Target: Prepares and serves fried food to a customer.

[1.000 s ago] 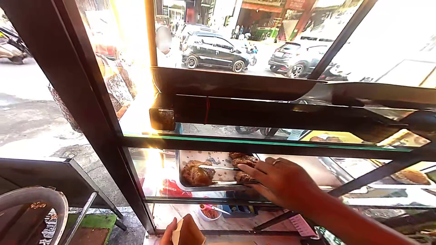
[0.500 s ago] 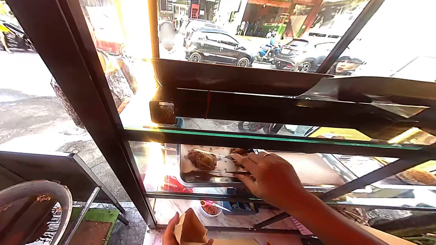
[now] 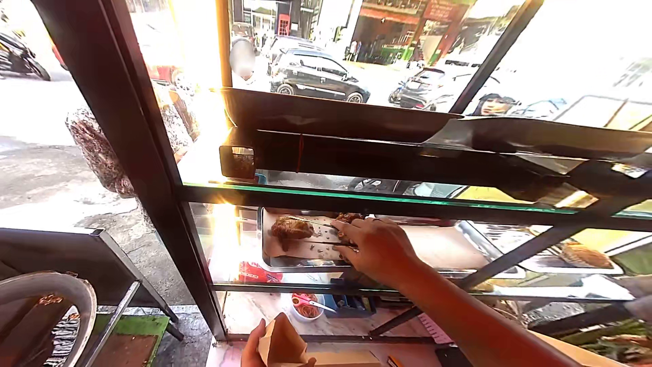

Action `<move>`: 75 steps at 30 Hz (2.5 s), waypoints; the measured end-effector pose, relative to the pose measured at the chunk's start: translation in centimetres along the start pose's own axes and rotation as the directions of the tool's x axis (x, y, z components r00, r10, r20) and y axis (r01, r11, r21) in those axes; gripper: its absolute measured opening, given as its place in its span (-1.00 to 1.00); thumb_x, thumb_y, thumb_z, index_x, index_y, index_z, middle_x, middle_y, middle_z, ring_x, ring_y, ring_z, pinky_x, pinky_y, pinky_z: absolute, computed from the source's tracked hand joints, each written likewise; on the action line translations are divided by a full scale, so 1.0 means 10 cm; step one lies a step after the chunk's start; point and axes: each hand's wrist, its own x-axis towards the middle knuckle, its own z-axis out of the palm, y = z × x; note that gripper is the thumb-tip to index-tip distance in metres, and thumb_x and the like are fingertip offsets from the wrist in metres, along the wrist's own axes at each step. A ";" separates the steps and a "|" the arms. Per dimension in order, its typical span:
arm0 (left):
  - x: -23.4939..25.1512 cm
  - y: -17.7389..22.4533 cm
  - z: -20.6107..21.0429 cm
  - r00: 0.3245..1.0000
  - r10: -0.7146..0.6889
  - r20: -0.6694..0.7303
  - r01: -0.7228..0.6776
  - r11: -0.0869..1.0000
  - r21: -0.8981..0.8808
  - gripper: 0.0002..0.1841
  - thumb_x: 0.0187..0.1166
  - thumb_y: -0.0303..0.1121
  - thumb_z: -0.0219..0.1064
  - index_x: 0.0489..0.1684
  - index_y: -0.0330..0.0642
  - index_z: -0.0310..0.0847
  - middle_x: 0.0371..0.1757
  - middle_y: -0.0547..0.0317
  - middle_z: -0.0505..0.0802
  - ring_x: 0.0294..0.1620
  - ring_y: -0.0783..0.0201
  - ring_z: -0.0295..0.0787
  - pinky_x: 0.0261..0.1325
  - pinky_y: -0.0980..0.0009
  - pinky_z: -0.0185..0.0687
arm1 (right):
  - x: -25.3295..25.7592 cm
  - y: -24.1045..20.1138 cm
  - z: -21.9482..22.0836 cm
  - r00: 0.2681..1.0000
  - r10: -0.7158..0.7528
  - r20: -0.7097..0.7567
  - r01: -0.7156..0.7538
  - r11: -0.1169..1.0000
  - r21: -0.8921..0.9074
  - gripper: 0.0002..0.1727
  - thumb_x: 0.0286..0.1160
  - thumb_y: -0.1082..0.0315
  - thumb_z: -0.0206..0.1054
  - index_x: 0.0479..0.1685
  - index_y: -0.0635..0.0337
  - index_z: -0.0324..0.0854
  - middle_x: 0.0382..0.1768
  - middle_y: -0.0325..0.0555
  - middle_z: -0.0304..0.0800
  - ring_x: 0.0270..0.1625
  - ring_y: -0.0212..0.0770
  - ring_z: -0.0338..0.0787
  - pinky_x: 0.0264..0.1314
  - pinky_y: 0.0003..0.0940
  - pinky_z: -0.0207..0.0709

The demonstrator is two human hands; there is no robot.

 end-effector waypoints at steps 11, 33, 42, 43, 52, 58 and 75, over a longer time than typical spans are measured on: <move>-0.04 0.04 0.15 0.993 0.111 -0.043 -0.107 0.992 0.073 -0.30 0.68 0.25 -0.03 0.44 -0.21 0.45 0.26 -0.39 0.74 0.24 -0.40 0.72 0.21 -0.44 0.61 | -1.01 0.24 -0.33 0.988 0.057 0.141 -0.140 0.694 0.706 -0.50 0.47 -0.24 0.41 0.35 -0.35 0.76 -0.03 -0.51 0.90 -0.10 -0.55 0.84 -0.05 -0.40 0.80; 0.19 -0.27 -0.02 0.777 0.500 0.383 -0.615 0.473 0.631 -0.20 0.60 0.26 0.26 0.42 -0.40 0.41 0.16 -0.01 0.80 0.17 0.21 0.80 0.24 0.21 0.79 | -0.67 -0.14 -0.56 0.471 -0.117 0.875 -0.232 0.940 0.250 -0.44 0.58 -0.31 0.28 0.40 -0.27 0.74 0.18 -0.21 0.85 0.32 -0.15 0.74 0.40 0.14 0.53; 0.11 -0.40 -0.14 0.915 0.363 0.174 -0.398 0.880 0.259 -0.31 0.68 0.35 -0.02 0.20 -0.14 0.60 -0.16 0.02 0.90 -0.20 0.20 0.89 -0.13 0.23 0.84 | -0.47 -0.59 -1.09 0.597 -0.153 0.787 0.007 0.983 0.186 -0.33 0.57 -0.48 0.07 0.08 -0.15 0.77 -0.20 -0.20 0.81 -0.05 -0.11 0.80 -0.03 0.10 0.61; 0.07 -0.36 -0.11 0.944 0.311 0.109 -0.326 0.931 0.163 -0.30 0.71 0.37 -0.17 0.10 -0.05 0.64 -0.20 0.06 0.90 -0.28 0.23 0.87 -0.25 0.29 0.81 | -0.50 -0.50 -1.18 0.694 -0.137 0.707 -0.009 0.980 0.199 -0.37 0.55 -0.50 0.07 0.05 -0.26 0.78 -0.27 -0.31 0.80 -0.15 -0.22 0.79 -0.13 0.00 0.62; -0.26 0.22 -0.48 0.953 0.260 0.154 -0.241 0.961 -0.133 -0.14 0.50 0.59 -0.15 0.03 -0.04 0.69 -0.13 -0.01 0.87 -0.27 0.17 0.85 -0.38 0.33 0.74 | 0.03 -0.59 -0.24 0.906 0.248 0.343 -0.295 0.951 0.093 -0.43 0.68 -0.20 0.21 0.30 0.11 0.67 -0.08 0.10 0.85 0.00 0.20 0.86 -0.02 0.30 0.68; -0.65 0.70 -0.47 0.900 0.397 0.180 -0.331 0.891 -0.311 -0.17 0.42 0.57 0.06 0.20 -0.03 0.63 -0.11 -0.04 0.85 -0.23 0.11 0.88 -0.32 0.27 0.82 | 0.08 -0.84 -0.06 0.982 0.176 -0.066 -0.175 0.984 0.023 -0.24 0.33 -0.07 0.60 0.42 0.31 0.63 0.27 0.48 0.63 0.26 0.56 0.66 0.22 0.57 0.46; -1.06 1.83 -0.14 0.584 0.783 0.213 -0.802 0.597 0.005 0.01 0.46 0.58 -0.07 0.67 -0.10 0.32 0.45 -0.05 0.70 0.48 0.09 0.63 0.56 0.08 0.53 | 0.27 -3.77 0.67 0.987 0.155 -0.039 0.063 -0.151 0.986 -0.44 0.35 0.08 0.63 0.27 0.20 0.70 0.16 -0.03 0.75 0.12 -0.20 0.82 0.18 -0.25 0.80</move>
